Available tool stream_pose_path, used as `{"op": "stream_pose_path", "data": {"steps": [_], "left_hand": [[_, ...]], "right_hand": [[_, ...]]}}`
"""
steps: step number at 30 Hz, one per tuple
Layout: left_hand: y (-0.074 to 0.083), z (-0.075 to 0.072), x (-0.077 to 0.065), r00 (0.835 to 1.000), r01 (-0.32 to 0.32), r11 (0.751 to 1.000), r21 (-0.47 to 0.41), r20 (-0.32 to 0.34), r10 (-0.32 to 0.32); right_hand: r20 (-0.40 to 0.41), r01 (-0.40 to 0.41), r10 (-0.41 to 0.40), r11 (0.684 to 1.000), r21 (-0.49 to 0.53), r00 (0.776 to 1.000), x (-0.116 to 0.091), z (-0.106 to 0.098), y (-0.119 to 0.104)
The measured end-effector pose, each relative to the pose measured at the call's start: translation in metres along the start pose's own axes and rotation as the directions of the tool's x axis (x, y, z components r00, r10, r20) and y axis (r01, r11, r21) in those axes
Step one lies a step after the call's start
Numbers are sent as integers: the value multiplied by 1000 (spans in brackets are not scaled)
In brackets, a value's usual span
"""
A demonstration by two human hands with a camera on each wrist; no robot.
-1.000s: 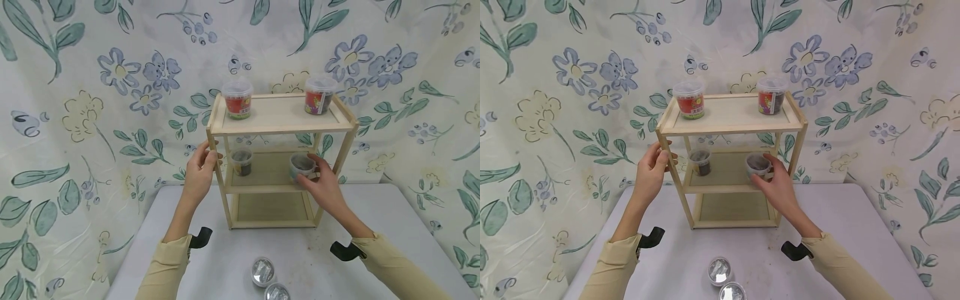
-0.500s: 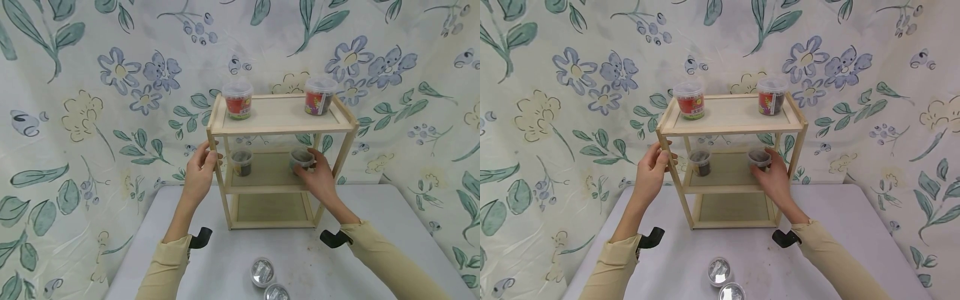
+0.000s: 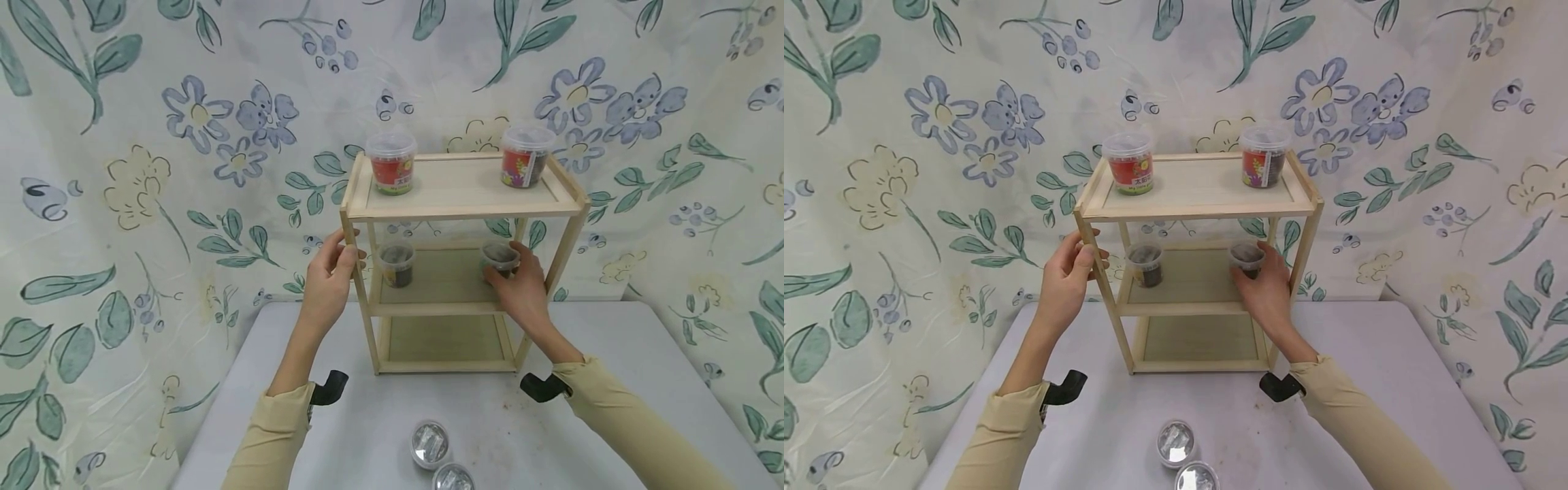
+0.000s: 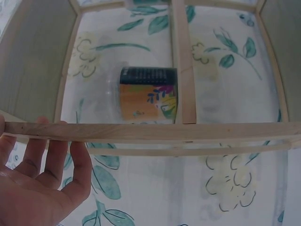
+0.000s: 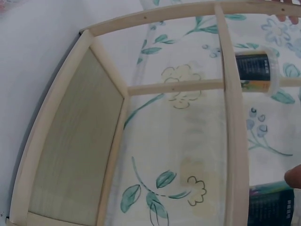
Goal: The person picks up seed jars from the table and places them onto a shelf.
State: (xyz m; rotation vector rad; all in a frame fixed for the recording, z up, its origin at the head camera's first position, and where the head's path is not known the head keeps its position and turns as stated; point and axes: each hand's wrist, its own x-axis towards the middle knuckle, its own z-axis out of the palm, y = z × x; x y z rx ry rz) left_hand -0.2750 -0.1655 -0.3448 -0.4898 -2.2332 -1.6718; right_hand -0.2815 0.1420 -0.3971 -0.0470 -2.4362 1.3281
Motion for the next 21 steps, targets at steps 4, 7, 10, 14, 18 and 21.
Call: {"op": "stream_pose_path", "data": {"steps": [4, 7, 10, 14, 18, 21], "left_hand": [[0, 0, 0, 1000, -3, 1000, -1, -1, 3], [0, 1, 1, 1000, -7, 1000, 0, 1, 7], [0, 2, 0, 1000, -5, 1000, 3, 5, 5], [0, 1, 0, 1000, -2, 1000, 4, 7, 2], [0, 0, 0, 1000, -3, 1000, 1, 5, 3], [0, -1, 0, 1000, -9, 1000, 0, 3, 9]], "right_hand": [[-1, -6, 6, 1000, -2, 1000, 0, -1, -1], [-5, -21, 21, 1000, -12, 1000, -1, -1, -2], [-10, -30, 30, 999, -25, 999, -2, -2, -2], [-6, -30, 30, 999, -35, 1000, -2, -2, -3], [7, -30, 30, 998, -47, 1000, -1, -2, -4], [9, -20, 21, 998, -58, 1000, 0, -2, -5]]}}
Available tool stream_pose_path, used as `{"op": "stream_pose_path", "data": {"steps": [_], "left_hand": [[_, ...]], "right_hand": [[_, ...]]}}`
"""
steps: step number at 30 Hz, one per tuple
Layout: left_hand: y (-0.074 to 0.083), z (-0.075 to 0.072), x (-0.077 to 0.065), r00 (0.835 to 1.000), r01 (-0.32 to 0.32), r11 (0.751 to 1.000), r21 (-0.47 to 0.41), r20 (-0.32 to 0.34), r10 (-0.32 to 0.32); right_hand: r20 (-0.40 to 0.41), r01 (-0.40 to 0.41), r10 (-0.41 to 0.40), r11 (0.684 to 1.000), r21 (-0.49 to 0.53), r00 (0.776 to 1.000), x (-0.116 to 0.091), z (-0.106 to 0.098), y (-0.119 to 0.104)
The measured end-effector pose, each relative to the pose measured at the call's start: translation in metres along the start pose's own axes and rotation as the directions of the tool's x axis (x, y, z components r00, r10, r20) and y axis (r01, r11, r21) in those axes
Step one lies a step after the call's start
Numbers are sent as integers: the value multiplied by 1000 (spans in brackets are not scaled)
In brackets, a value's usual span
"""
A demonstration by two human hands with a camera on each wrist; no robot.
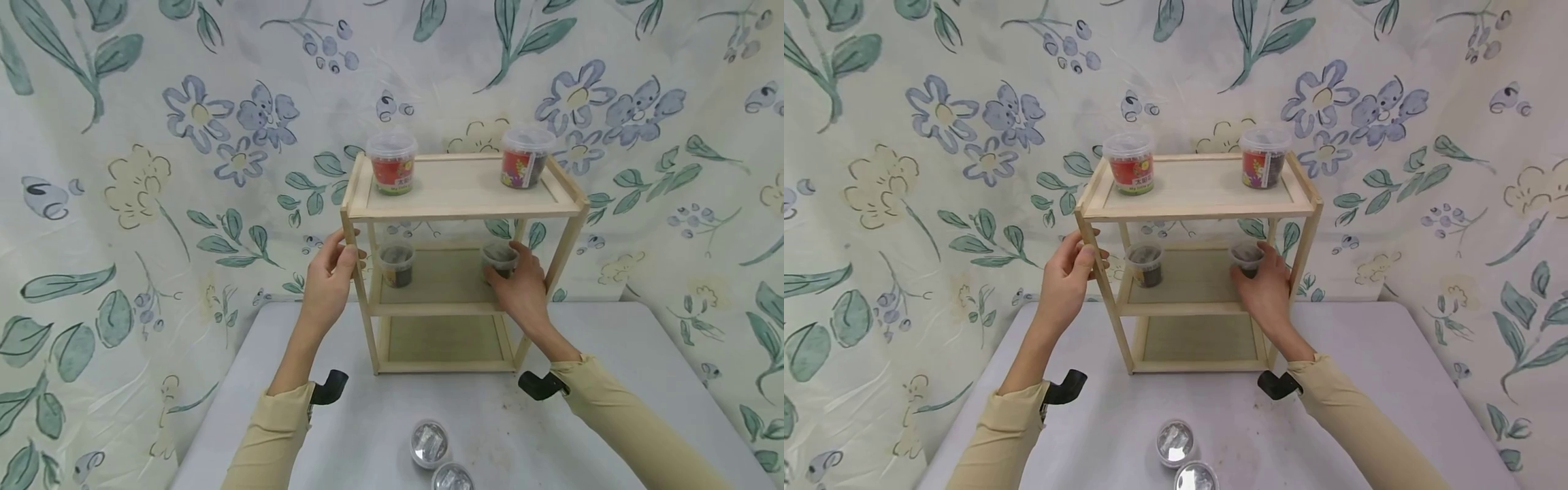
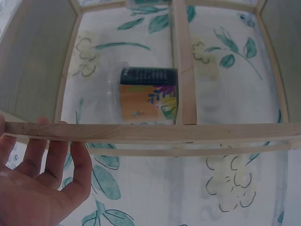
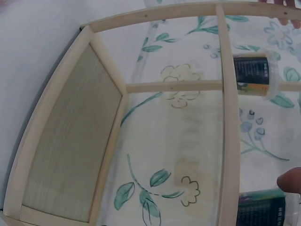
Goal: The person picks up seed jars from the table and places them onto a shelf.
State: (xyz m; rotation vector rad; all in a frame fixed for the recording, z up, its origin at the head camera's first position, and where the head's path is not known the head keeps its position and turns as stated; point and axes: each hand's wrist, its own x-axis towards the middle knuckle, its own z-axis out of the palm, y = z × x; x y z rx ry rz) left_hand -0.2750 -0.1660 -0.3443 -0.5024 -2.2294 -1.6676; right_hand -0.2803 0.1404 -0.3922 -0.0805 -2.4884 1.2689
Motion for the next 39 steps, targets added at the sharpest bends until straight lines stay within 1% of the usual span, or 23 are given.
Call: {"op": "stream_pose_path", "data": {"steps": [3, 9, 13, 16, 19, 22, 25, 29, 31, 33, 36, 39], "left_hand": [[1, 0, 0, 1000, -4, 1000, 3, -2, 4], [1, 0, 0, 1000, 9, 1000, 4, -5, -9], [0, 1, -1, 1000, 15, 1000, 3, -2, -15], [0, 0, -1, 1000, 16, 1000, 0, -3, -16], [0, 0, -1, 1000, 11, 1000, -6, -4, -11], [-1, 0, 0, 1000, 8, 1000, -11, 0, -8], [-2, 0, 0, 1000, 8, 1000, -11, 2, -8], [-2, 0, 0, 1000, 3, 1000, -7, 2, -3], [-2, 1, 1, 1000, -3, 1000, -5, 1, 3], [-2, 1, 1, 1000, -5, 1000, -5, 0, 5], [-2, 1, 1, 1000, 0, 1000, -3, -2, 0], [-1, 1, 1, 1000, 2, 1000, 1, -2, -2]], "right_hand": [[-2, 14, -14, 1000, -14, 1000, 0, 0, -1], [-12, 25, -25, 999, -35, 1000, -2, -1, -3], [-33, 56, -58, 997, -61, 998, -7, 1, -5], [-33, 74, -77, 995, -63, 997, -12, 2, -9], [-32, 76, -78, 996, -56, 996, -16, 2, -11], [-49, 88, -91, 995, -52, 995, -18, 1, -11], [-71, 136, -140, 989, -52, 988, -23, 0, -9], [-110, 231, -237, 971, -67, 965, -33, 0, -7], [-117, 252, -258, 965, -66, 959, -38, 0, -6], [-109, 250, -255, 967, -55, 961, -44, 0, -5], [-67, 222, -223, 975, -26, 972, -52, 0, -6], [-38, 215, -216, 976, -17, 976, -59, 0, -6]]}}
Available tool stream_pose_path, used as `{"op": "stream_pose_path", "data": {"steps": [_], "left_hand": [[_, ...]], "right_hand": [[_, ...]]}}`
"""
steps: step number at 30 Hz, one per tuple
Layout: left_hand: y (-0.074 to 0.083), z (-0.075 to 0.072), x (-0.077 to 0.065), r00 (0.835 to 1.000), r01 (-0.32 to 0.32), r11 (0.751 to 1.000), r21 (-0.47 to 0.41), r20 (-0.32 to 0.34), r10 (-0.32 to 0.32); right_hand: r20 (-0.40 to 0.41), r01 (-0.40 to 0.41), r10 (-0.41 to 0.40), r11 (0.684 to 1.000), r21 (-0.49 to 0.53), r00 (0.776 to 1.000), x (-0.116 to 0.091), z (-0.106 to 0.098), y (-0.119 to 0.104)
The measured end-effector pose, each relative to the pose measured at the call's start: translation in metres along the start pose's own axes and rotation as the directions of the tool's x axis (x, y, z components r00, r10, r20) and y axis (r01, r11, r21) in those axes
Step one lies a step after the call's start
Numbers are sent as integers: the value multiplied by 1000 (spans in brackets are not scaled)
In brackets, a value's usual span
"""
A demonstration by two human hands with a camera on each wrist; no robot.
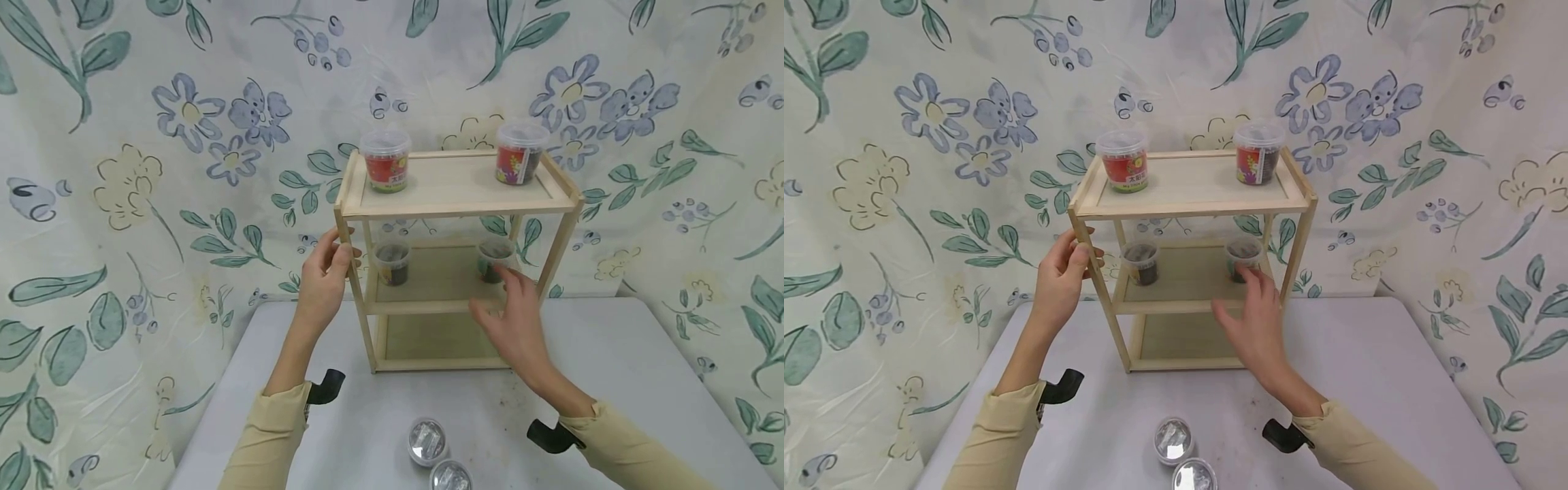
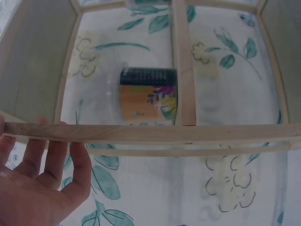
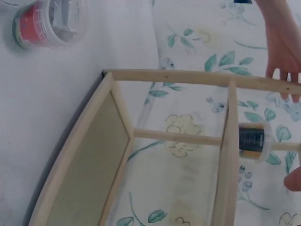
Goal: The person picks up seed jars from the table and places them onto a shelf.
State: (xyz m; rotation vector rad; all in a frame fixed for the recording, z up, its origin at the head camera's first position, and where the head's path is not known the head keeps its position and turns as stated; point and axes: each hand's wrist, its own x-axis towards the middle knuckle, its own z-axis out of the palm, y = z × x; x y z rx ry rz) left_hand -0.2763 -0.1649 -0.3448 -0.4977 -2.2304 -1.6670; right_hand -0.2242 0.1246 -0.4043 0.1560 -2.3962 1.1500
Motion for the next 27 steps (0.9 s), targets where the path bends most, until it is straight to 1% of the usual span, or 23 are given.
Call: {"op": "stream_pose_path", "data": {"steps": [7, 12, 17, 20, 24, 27], "left_hand": [[0, 0, 0, 1000, -5, 1000, 7, -6, 5], [1, 0, 0, 1000, 3, 1000, 12, -3, -3], [1, 1, 0, 1000, -1, 1000, 4, -3, 1], [0, 1, 0, 1000, -5, 1000, 6, -5, 5], [0, 1, 0, 1000, -6, 1000, 14, -4, 6], [1, 1, 0, 1000, -4, 1000, 12, -2, 4]], "right_hand": [[44, 45, -44, 999, -13, 998, -18, 4, 5], [93, 61, -62, 998, 9, 994, -35, 9, 13], [121, 77, -80, 997, 33, 989, -53, 14, 21], [170, 84, -92, 995, 57, 981, -64, 17, 27], [248, 65, -82, 995, 75, 965, -80, 20, 35], [283, 63, -84, 995, 80, 955, -90, 23, 39]]}}
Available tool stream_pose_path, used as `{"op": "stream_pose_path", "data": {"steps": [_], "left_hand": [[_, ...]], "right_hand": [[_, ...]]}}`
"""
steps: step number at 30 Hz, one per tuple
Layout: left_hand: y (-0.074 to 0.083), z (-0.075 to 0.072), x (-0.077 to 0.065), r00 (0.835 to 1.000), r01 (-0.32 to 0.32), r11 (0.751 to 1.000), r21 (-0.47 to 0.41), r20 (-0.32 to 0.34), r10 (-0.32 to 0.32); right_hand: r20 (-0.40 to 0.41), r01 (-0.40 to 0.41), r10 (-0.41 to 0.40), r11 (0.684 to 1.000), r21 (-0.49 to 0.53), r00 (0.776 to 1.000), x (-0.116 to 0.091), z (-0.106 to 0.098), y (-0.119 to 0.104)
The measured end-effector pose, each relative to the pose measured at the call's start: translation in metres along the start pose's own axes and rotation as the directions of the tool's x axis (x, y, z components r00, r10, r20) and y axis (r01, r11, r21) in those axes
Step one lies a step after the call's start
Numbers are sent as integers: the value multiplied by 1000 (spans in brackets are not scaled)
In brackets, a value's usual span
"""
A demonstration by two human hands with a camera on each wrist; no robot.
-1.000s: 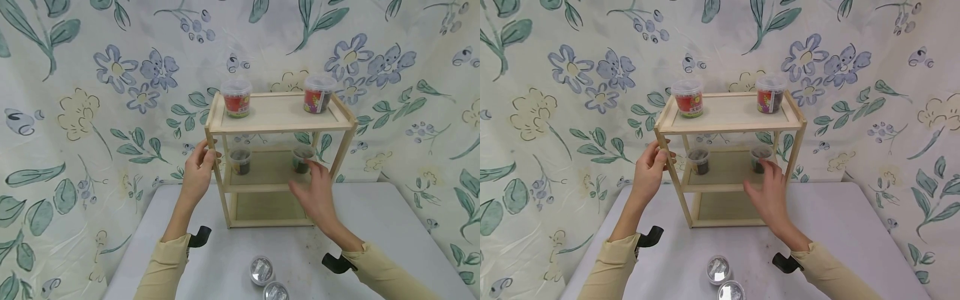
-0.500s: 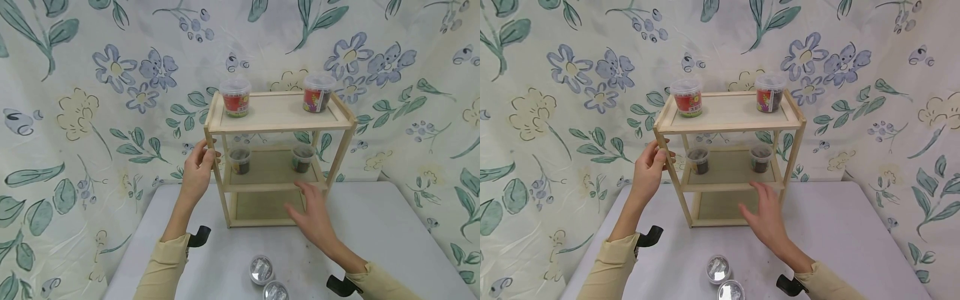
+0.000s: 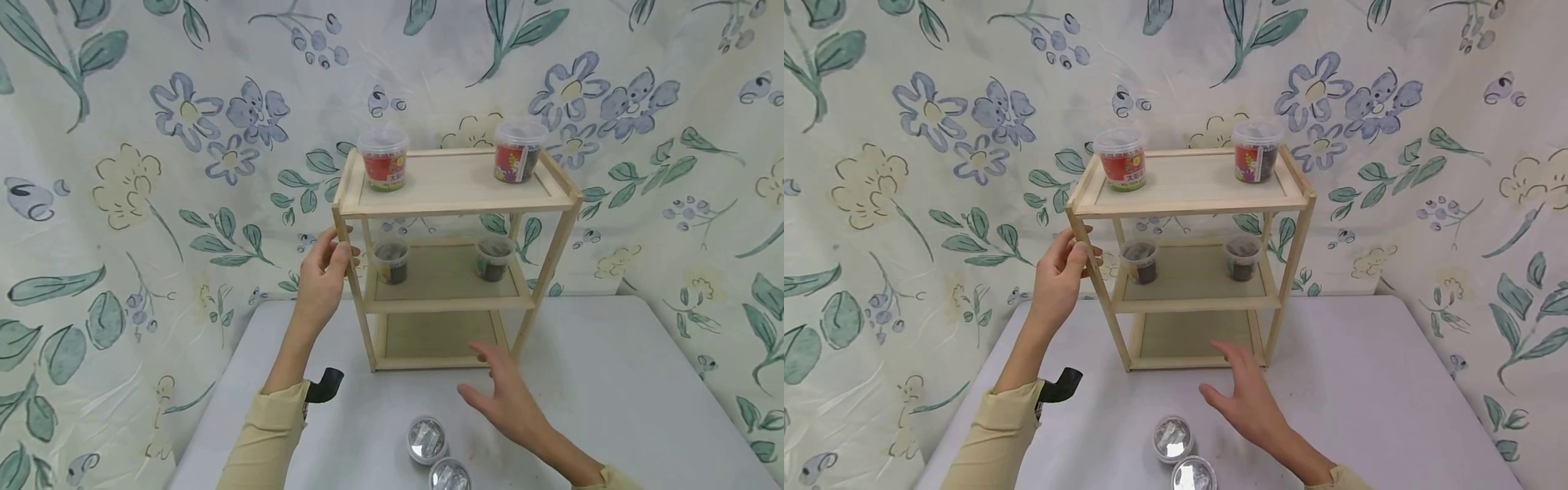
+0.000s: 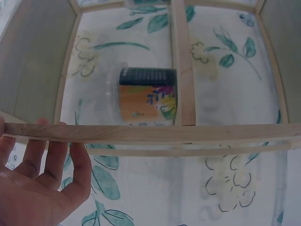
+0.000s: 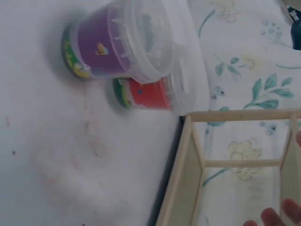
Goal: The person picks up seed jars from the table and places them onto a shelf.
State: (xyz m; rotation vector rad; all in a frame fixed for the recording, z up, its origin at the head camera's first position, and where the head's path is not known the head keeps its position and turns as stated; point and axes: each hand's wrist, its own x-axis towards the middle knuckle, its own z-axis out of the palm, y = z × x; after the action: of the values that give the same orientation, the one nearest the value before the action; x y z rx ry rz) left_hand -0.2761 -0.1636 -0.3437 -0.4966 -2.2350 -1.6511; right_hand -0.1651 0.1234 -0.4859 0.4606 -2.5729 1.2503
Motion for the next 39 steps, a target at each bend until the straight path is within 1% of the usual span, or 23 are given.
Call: {"op": "stream_pose_path", "data": {"steps": [2, 4, 9, 13, 15, 18, 20, 25, 27, 30, 33, 35, 37, 39], "left_hand": [[0, 0, 0, 1000, 1, 1000, -4, -1, -1], [0, 0, 0, 1000, 2, 1000, -3, -2, -2], [0, 0, 0, 1000, 2, 1000, 2, 1, -2], [1, 0, 0, 1000, -1, 1000, 4, 0, 1], [1, 0, 0, 1000, -5, 1000, 6, -4, 5], [1, 0, 0, 1000, -11, 1000, 8, -7, 11], [1, 0, 0, 1000, -13, 1000, 12, -8, 13], [2, 0, 0, 1000, -13, 1000, 12, -7, 13], [1, 0, 0, 1000, -16, 1000, 11, -9, 16], [1, 0, 0, 1000, -19, 1000, 15, -11, 19], [2, 0, 0, 1000, -13, 1000, 19, -9, 13], [2, 0, -1, 1000, -9, 1000, 18, -6, 9], [2, 0, -1, 1000, -7, 1000, 17, -5, 7], [2, 1, -1, 1000, -6, 1000, 19, -4, 6]], "right_hand": [[21, 1, -1, 1000, 15, 1000, -5, 3, 2], [43, -19, 18, 999, 31, 999, -11, 5, 2], [99, -83, 72, 990, 114, 992, -29, 12, 5], [115, -51, 32, 986, 159, 993, -44, 19, 11], [123, -19, -2, 985, 174, 992, -51, 23, 14], [142, 7, -36, 979, 204, 989, -59, 27, 17], [163, 32, -69, 974, 225, 984, -65, 30, 19], [238, 44, -115, 957, 287, 964, -78, 36, 25], [267, 31, -113, 956, 292, 957, -82, 39, 27], [335, -24, -83, 953, 302, 939, -88, 43, 28], [412, -117, -22, 944, 309, 911, -93, 46, 28], [449, -162, -3, 930, 329, 893, -96, 49, 28], [466, -191, 7, 918, 348, 885, -99, 53, 29], [465, -180, -5, 918, 353, 886, -100, 56, 31]]}}
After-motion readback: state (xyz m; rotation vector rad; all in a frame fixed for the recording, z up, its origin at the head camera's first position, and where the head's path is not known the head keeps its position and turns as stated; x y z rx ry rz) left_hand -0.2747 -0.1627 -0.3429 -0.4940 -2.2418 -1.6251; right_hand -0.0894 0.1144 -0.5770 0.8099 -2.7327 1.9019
